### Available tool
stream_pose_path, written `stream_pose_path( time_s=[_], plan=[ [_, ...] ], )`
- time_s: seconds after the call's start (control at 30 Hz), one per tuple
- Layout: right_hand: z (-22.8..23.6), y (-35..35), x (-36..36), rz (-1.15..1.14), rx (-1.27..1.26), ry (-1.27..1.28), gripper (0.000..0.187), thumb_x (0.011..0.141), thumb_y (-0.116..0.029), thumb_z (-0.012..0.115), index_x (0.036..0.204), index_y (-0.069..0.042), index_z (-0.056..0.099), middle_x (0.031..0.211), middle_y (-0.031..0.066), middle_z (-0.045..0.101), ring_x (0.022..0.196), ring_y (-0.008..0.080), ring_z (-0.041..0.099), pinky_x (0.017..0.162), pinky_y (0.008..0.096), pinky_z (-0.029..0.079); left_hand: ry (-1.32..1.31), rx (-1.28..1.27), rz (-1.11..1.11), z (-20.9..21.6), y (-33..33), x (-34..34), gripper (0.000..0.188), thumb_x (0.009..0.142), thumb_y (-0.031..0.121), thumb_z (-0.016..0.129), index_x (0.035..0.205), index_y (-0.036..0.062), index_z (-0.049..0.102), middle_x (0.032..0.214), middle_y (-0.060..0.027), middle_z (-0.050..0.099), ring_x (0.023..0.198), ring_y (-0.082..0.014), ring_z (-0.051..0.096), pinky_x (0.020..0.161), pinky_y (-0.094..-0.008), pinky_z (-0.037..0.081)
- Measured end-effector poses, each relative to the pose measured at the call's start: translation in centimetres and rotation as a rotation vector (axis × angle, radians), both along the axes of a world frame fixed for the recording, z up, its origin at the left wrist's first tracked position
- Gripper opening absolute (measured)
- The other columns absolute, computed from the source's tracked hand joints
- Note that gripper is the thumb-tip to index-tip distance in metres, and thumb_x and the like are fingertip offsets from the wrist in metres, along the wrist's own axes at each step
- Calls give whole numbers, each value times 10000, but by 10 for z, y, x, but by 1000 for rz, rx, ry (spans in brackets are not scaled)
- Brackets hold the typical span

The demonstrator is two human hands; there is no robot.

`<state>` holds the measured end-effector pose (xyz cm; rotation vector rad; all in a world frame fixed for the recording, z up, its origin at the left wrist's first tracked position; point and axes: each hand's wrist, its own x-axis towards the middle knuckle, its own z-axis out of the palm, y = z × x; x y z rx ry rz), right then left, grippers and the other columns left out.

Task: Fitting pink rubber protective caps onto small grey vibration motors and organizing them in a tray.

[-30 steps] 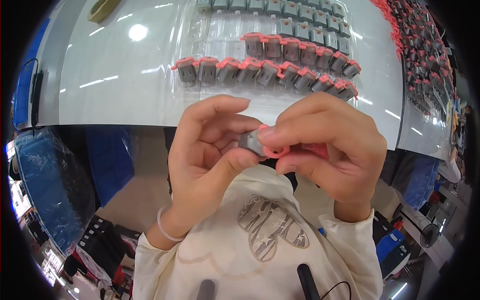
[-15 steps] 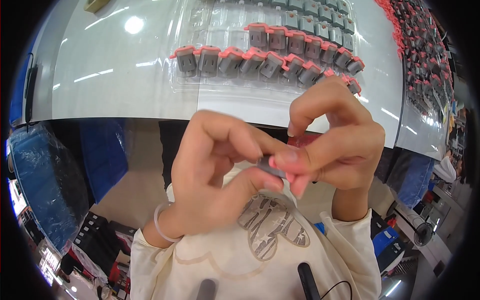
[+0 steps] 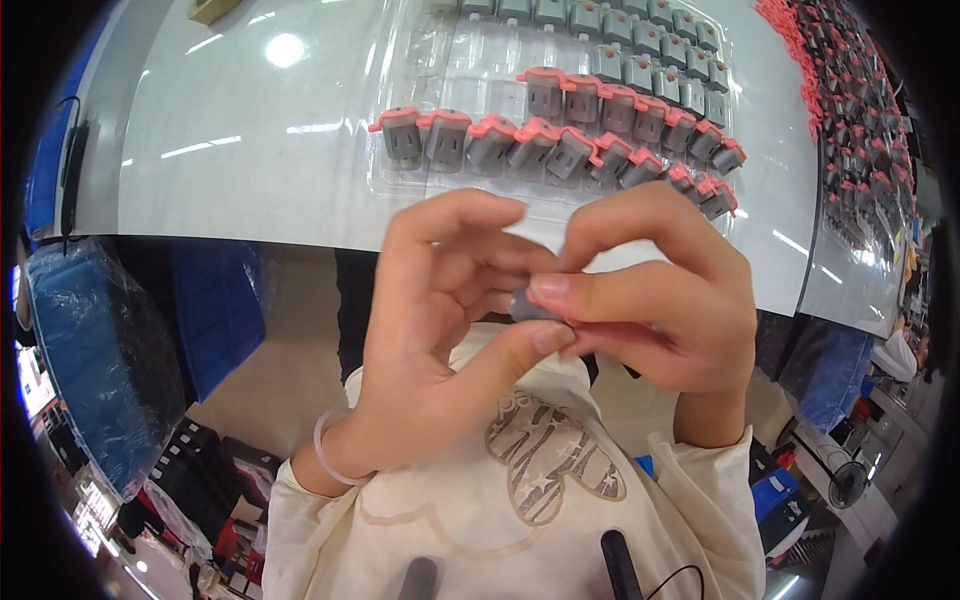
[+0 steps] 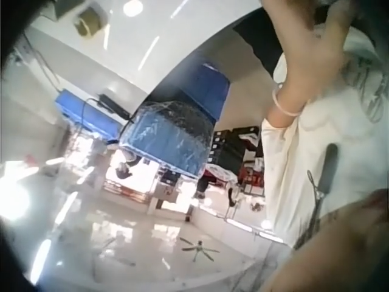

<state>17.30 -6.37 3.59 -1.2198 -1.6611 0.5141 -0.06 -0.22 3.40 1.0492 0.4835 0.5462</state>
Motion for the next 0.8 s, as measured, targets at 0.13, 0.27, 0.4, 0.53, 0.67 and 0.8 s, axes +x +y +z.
stream_pose_path(
  time_s=[0.13, 0.27, 0.4, 0.53, 0.67, 0.8],
  plan=[
    [12, 22, -6, 69, 142, -159, 246, 590, -17, 751, 827, -48, 693, 797, 106, 634, 694, 199, 586, 612, 284, 443, 64, 67, 113, 4, 5, -9, 678, 865, 402, 579, 1320, 14, 257, 1216, -174, 466, 996, -205, 559, 874, -326, 444],
    [20, 55, 10, 151, 70, -36, 163, 665, 42, 626, 805, -26, 673, 767, 89, 631, 702, 196, 595, 640, 293, 465, 81, 205, 274, -3, 23, -16, 789, 839, 594, 504, 1308, 10, 259, 1222, -204, 459, 1025, -261, 563, 901, -361, 440],
    [39, 82, 18, -233, -338, -104, 162, 744, -18, 619, 903, 15, 615, 795, 84, 656, 706, 198, 614, 699, 278, 486, 146, 391, 365, -2, 34, -29, 690, 892, 560, 425, 1255, -19, 336, 1187, -227, 499, 1003, -302, 580, 873, -375, 451],
    [39, 93, 16, -156, -558, -196, 161, 730, -40, 641, 863, 39, 597, 724, 134, 626, 693, 207, 613, 649, 295, 475, 185, 459, 313, 0, 46, -36, 548, 952, 453, 373, 1208, -31, 390, 1160, -219, 525, 973, -292, 590, 843, -374, 453],
    [6, 90, 19, -220, -365, -330, 98, 711, 4, 625, 808, -3, 634, 754, 70, 627, 714, 170, 597, 659, 284, 471, 153, 538, 287, 8, 63, -37, 478, 969, 382, 360, 1174, -45, 422, 1134, -210, 543, 940, -263, 600, 817, -358, 455],
    [-2, 91, 21, -231, -352, -213, 96, 735, -31, 641, 812, 7, 600, 747, 61, 621, 722, 148, 592, 669, 274, 474, 110, 622, 308, 18, 80, -24, 406, 969, 297, 355, 1151, -54, 443, 1101, -203, 561, 908, -246, 609, 808, -337, 454]
  ],
)
